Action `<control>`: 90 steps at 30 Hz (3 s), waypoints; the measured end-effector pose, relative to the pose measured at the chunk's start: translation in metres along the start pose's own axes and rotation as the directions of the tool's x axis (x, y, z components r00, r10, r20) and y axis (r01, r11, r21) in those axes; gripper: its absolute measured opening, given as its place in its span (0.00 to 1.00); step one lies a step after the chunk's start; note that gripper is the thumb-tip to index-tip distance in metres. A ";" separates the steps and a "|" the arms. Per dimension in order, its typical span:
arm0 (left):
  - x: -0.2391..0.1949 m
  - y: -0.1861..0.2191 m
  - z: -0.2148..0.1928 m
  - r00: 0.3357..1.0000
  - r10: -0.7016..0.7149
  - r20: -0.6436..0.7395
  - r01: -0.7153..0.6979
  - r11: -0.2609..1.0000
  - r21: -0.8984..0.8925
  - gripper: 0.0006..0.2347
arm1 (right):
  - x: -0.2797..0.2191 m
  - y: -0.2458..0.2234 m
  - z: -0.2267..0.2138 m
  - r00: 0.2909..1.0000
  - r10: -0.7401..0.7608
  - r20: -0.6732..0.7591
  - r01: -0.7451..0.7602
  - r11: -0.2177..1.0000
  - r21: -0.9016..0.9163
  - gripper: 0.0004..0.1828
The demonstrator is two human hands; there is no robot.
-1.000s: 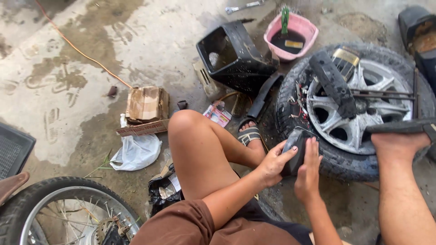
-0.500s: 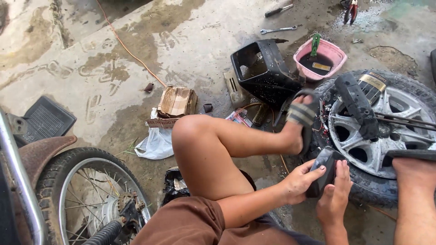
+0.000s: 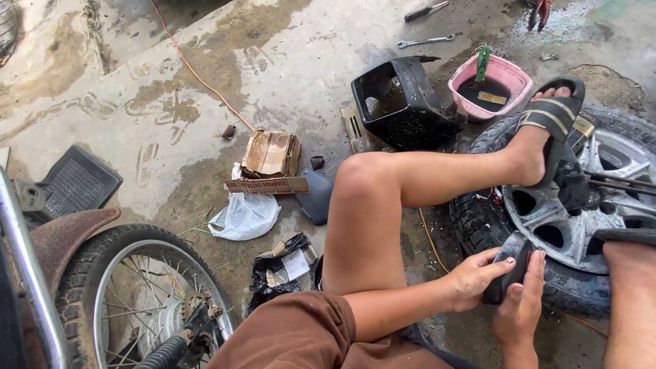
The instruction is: The person sits on the ground and sands a black plastic part using a sanding block. They repeatedly dip the sanding block into a pink bucket of water and continue sanding the part's surface.
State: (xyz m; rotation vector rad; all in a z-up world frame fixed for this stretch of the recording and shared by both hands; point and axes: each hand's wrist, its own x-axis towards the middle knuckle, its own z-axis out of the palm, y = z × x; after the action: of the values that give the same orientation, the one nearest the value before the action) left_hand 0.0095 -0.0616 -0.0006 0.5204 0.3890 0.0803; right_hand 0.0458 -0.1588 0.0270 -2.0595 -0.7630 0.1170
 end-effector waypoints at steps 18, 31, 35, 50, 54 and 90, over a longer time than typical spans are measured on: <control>0.003 0.011 -0.020 0.998 -0.043 -0.050 0.044 0.999 0.005 0.13 | 0.009 0.021 0.024 0.990 0.099 0.096 -0.098 0.995 -0.020 0.41; 0.008 0.024 -0.010 0.999 0.027 -0.039 -0.012 0.936 0.352 0.21 | 0.019 0.006 0.033 0.987 0.158 -0.001 -0.158 0.987 0.013 0.50; 0.017 0.015 -0.017 0.975 -0.066 -0.213 0.086 0.993 0.086 0.14 | 0.024 -0.007 0.033 0.994 -0.078 0.072 0.080 0.996 -0.034 0.53; 0.003 0.039 -0.006 0.972 -0.045 -0.229 0.085 0.983 0.165 0.21 | 0.060 -0.002 0.028 0.971 0.180 0.156 -0.184 0.983 0.009 0.56; 0.014 0.037 -0.009 0.915 -0.144 -0.377 0.138 0.989 -0.042 0.19 | 0.054 -0.027 0.035 0.981 0.036 0.190 -0.034 0.999 -0.015 0.56; 0.017 0.035 -0.018 0.893 0.028 -0.450 0.115 0.951 0.286 0.19 | 0.022 0.067 0.033 0.987 0.130 0.092 -0.100 0.955 -0.279 0.60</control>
State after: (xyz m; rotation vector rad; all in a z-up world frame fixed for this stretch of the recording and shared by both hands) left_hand 0.0190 -0.0203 -0.0031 0.8030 0.8788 0.0974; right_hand 0.0833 -0.1485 -0.0406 -2.3785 -0.7600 0.2011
